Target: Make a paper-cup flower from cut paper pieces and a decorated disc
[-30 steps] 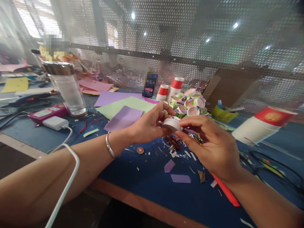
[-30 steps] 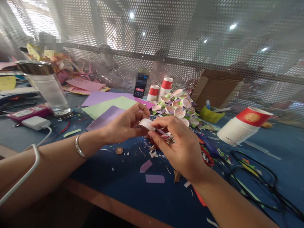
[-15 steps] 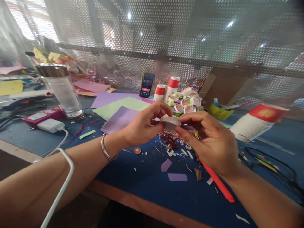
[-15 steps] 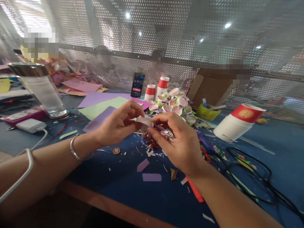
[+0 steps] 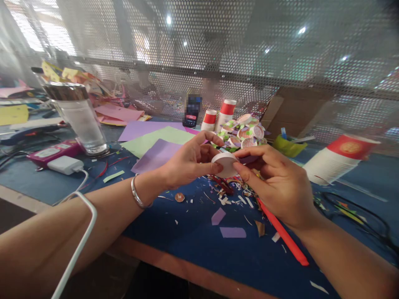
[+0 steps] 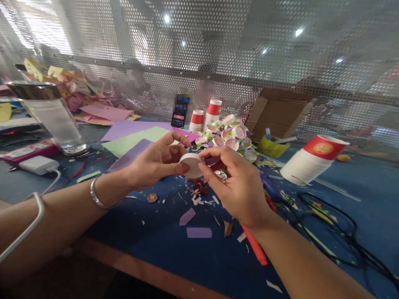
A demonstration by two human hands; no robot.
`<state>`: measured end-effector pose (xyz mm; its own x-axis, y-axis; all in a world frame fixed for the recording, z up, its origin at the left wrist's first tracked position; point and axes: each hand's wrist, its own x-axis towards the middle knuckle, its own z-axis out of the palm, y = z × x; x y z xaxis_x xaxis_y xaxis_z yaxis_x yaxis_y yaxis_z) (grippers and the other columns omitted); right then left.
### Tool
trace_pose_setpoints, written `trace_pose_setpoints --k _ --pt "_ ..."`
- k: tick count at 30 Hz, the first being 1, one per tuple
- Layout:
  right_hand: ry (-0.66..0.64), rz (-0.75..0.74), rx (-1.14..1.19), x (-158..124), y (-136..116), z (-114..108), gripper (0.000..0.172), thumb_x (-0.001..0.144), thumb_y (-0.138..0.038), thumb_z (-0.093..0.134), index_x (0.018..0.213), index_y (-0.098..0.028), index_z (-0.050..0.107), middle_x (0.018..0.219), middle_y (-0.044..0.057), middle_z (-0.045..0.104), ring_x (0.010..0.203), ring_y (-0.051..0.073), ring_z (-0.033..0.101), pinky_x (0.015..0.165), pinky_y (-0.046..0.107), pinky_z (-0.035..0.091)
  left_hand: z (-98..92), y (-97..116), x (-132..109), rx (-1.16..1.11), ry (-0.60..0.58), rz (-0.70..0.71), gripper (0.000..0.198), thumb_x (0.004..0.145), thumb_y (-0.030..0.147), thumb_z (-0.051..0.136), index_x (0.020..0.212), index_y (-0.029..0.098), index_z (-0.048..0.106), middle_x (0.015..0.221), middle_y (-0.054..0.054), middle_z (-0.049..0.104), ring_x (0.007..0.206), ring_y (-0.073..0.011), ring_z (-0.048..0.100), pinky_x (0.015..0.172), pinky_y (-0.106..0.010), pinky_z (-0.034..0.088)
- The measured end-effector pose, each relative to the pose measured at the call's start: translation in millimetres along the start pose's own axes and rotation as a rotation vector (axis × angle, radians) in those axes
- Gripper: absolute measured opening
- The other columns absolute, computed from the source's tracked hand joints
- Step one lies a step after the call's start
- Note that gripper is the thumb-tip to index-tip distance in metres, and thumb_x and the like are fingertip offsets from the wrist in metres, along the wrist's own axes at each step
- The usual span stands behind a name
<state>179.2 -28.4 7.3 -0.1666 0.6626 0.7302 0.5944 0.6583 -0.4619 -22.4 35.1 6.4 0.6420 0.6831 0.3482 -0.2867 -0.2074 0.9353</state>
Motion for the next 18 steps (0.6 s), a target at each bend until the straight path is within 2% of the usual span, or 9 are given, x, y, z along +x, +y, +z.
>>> trace_pose_setpoints --k 2,5,7,9,12,14,16,18 --pt "-0.002 0.012 0.030 1.7 -1.2 -0.8 0.014 0.091 -0.021 0.070 0.104 -0.023 0.067 0.087 -0.001 0.073 0.068 0.012 0.069 0.062 0.024 0.058 0.8 1.7 0.2 -0.162 -0.013 -0.100 0.037 0.081 0.019 0.077 0.107 0.021 0.052 0.089 0.000 0.065 0.081 -0.0131 0.065 0.075 -0.027 0.055" --pt "-0.005 0.044 0.067 3.5 -2.2 -2.1 0.011 0.091 -0.022 0.070 0.102 -0.023 0.067 0.083 -0.001 0.073 0.061 0.011 0.066 0.053 0.022 0.055 0.0 3.4 0.9 -0.325 -0.024 -0.237 0.021 0.086 0.029 0.076 0.091 0.018 0.058 0.090 -0.002 0.064 0.085 -0.0146 0.066 0.082 -0.032 0.060" --pt "-0.007 0.072 0.075 4.1 -2.4 -2.4 0.010 0.091 -0.023 0.071 0.100 -0.023 0.068 0.083 0.000 0.073 0.060 0.011 0.066 0.050 0.022 0.053 -1.5 3.6 1.2 -0.376 -0.044 -0.285 0.023 0.084 0.030 0.078 0.085 0.017 0.059 0.087 -0.003 0.064 0.086 -0.0156 0.066 0.086 -0.035 0.061" --pt "-0.021 0.094 0.089 4.0 -2.4 -2.1 0.010 0.091 -0.025 0.071 0.100 -0.023 0.068 0.083 0.001 0.073 0.062 0.012 0.067 0.049 0.023 0.053 -2.8 3.2 1.4 -0.396 -0.066 -0.318 0.023 0.081 0.026 0.081 0.083 0.017 0.059 0.085 -0.002 0.065 0.084 -0.0151 0.067 0.083 -0.032 0.061" --pt "-0.057 0.097 0.081 2.9 -2.1 -1.0 0.013 0.093 -0.029 0.069 0.104 -0.022 0.069 0.091 0.003 0.074 0.068 0.014 0.070 0.055 0.026 0.057 -3.0 2.6 1.3 -0.412 -0.109 -0.358 0.022 0.081 0.023 0.080 0.083 0.017 0.058 0.081 -0.001 0.066 0.076 -0.0131 0.068 0.070 -0.024 0.057" --pt "-0.067 0.064 0.035 2.2 -2.4 -0.6 0.015 0.093 -0.028 0.068 0.108 -0.023 0.069 0.101 0.005 0.074 0.076 0.016 0.071 0.064 0.030 0.060 -1.8 2.9 1.2 -0.420 -0.137 -0.364 0.022 0.082 0.023 0.079 0.084 0.018 0.058 0.080 -0.002 0.069 0.074 -0.0141 0.070 0.064 -0.023 0.055" --pt "-0.052 -0.011 -0.039 1.9 -3.9 -0.9 0.018 0.094 -0.026 0.067 0.111 -0.024 0.069 0.113 0.007 0.073 0.094 0.021 0.072 0.074 0.036 0.062 0.2 3.9 1.1 -0.419 -0.125 -0.357 0.021 0.082 0.023 0.077 0.086 0.018 0.057 0.082 -0.002 0.070 0.075 -0.0151 0.071 0.065 -0.025 0.056" --pt "-0.014 -0.114 -0.139 2.3 -6.2 -1.4 0.021 0.093 -0.027 0.068 0.114 -0.024 0.069 0.123 0.010 0.071 0.115 0.027 0.067 0.084 0.044 0.061 2.5 5.3 0.9 -0.404 -0.065 -0.340 0.020 0.083 0.022 0.076 0.087 0.019 0.057 0.082 -0.002 0.069 0.076 -0.0146 0.070 0.069 -0.027 0.057"
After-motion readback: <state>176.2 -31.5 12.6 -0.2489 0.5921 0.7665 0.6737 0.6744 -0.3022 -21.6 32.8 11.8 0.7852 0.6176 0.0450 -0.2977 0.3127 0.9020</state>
